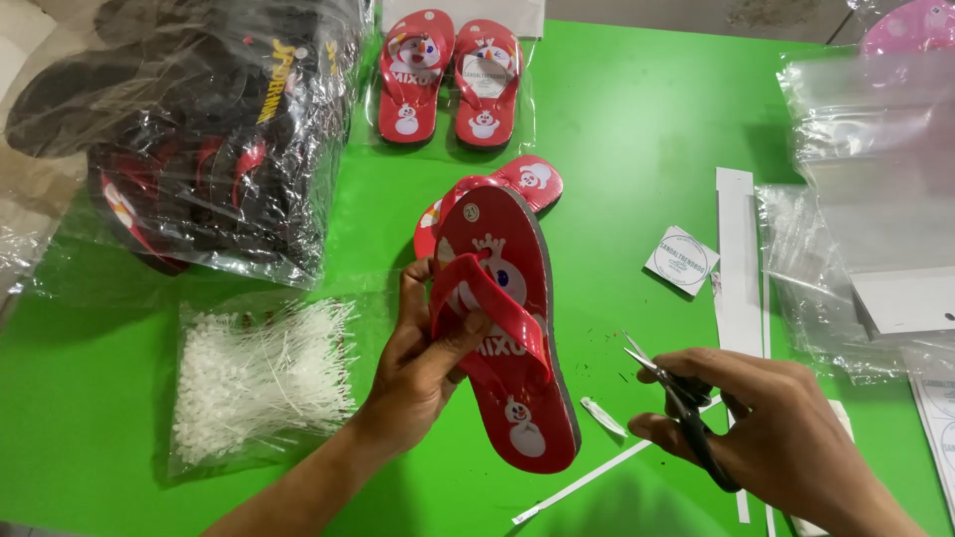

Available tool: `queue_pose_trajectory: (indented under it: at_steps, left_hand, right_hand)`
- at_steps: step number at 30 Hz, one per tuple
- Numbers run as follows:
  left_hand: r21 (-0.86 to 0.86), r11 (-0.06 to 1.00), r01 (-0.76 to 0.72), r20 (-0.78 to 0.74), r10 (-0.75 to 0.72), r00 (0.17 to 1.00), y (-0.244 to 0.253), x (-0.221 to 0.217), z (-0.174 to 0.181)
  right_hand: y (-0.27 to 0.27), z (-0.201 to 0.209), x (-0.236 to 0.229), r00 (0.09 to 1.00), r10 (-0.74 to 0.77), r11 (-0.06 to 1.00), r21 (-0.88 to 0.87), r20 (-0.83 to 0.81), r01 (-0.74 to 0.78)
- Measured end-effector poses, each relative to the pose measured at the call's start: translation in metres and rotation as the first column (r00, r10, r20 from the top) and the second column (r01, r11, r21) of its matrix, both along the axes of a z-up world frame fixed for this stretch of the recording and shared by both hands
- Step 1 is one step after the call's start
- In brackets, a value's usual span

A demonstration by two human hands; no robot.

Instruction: The person uses scissors to trim excess material from the edges of a red flip-flop. They carefully cut along the sole and strap, then flip the flip-flop over to trim the bottom surface.

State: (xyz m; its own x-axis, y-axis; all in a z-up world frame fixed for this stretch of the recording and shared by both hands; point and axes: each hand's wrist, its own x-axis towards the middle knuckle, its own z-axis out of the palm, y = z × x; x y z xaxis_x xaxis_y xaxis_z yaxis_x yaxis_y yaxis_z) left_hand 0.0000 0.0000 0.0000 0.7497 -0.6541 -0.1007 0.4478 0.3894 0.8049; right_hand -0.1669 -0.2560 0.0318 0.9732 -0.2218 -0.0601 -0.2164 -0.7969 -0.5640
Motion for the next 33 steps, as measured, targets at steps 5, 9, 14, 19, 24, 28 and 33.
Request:
queue_pose_trajectory:
  at_steps: [5, 9, 14, 19, 24, 28, 33]
  left_hand:
    - [-0.025, 1.000, -0.014, -0.021, 0.013, 1.000, -0.001, -0.002, -0.002]
    - [-0.017, 0.998, -0.054, -0.023, 0.053, 0.998, -0.003, -0.003, -0.002]
    - [-0.055, 0.992, -0.113, -0.036, 0.111, 0.993, -0.007, -0.005, -0.005]
    - [-0.085, 0.987, -0.135, -0.063, 0.130, 0.989, -0.009, -0.007, -0.010]
    - [-0.082, 0.987, -0.140, -0.023, 0.139, 0.990, -0.011, -0.008, -0.008]
    - [-0.029, 0.990, -0.141, 0.054, 0.143, 0.988, -0.011, -0.009, -0.009]
    - [0.060, 0.992, -0.115, 0.394, 0.082, 0.916, -0.011, -0.016, 0.001]
  right_hand:
    - [0.007, 0.009, 0.003, 1.000, 0.008, 0.993, 0.118, 0.003, -0.008]
    - [0.009, 0.011, 0.003, 1.000, -0.001, 0.971, 0.239, 0.006, -0.001]
    - [0.014, 0.006, 0.005, 0.999, -0.034, 0.932, 0.361, 0.026, 0.023]
    - [0.022, -0.002, 0.008, 0.999, 0.017, 0.832, 0.554, 0.040, -0.036]
    - [0.032, -0.006, 0.012, 0.994, -0.015, 0.727, 0.684, 0.109, -0.064]
    - [0.043, -0.006, 0.020, 0.993, -0.025, 0.718, 0.693, 0.115, -0.062]
    - [0.044, -0.009, 0.027, 0.991, 0.002, 0.611, 0.784, 0.134, -0.107]
